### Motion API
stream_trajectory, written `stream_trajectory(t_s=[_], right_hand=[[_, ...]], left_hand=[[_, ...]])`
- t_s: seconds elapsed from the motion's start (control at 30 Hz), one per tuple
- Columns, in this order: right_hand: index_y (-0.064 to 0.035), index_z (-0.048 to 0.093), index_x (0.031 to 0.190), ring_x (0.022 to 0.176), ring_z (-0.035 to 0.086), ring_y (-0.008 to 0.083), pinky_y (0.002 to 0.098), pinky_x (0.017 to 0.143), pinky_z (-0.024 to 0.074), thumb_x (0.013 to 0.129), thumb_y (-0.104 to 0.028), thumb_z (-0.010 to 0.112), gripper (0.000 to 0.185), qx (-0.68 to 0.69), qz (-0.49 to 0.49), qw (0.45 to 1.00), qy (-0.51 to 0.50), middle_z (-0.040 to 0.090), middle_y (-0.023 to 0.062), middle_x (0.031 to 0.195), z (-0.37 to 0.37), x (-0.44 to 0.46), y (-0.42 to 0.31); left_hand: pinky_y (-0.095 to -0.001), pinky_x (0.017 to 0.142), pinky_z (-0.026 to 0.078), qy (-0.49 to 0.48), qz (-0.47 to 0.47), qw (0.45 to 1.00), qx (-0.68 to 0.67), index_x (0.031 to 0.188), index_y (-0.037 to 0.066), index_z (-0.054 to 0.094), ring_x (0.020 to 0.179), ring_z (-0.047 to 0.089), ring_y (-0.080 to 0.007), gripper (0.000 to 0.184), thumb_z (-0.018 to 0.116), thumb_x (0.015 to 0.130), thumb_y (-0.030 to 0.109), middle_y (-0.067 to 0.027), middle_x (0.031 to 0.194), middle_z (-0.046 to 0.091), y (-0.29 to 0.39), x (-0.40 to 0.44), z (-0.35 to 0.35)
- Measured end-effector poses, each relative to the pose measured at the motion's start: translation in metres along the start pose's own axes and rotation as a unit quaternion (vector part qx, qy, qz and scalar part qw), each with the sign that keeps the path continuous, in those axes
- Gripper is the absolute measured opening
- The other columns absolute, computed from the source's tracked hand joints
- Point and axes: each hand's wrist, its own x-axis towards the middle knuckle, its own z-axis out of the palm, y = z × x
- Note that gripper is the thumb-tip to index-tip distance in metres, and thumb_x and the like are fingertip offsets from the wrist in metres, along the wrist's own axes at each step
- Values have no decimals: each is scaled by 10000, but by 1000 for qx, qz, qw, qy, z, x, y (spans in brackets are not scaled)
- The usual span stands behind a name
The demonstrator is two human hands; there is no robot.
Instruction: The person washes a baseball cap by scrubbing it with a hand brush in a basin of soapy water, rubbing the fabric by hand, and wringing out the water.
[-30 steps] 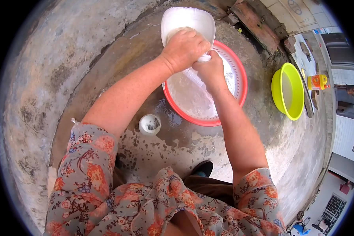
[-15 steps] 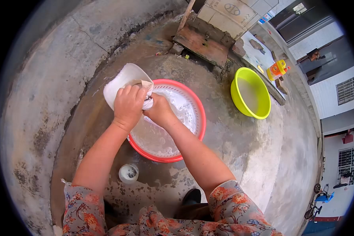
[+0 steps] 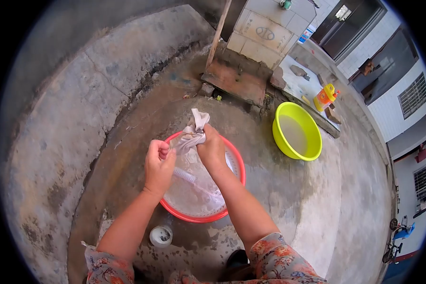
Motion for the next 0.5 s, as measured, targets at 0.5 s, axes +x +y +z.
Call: stream_trajectory(t_s=[0.5], right_hand=[[-62, 521, 842, 759, 518, 260, 351, 620, 452, 630, -76, 562, 217, -65, -344, 935, -53, 488, 93, 805, -10, -13, -54]], left_hand=[[-441, 907, 380, -158, -65, 864, -474, 1127, 161, 493, 1060, 481, -200, 428, 469, 839, 476, -27, 1133, 518, -5, 0, 3]])
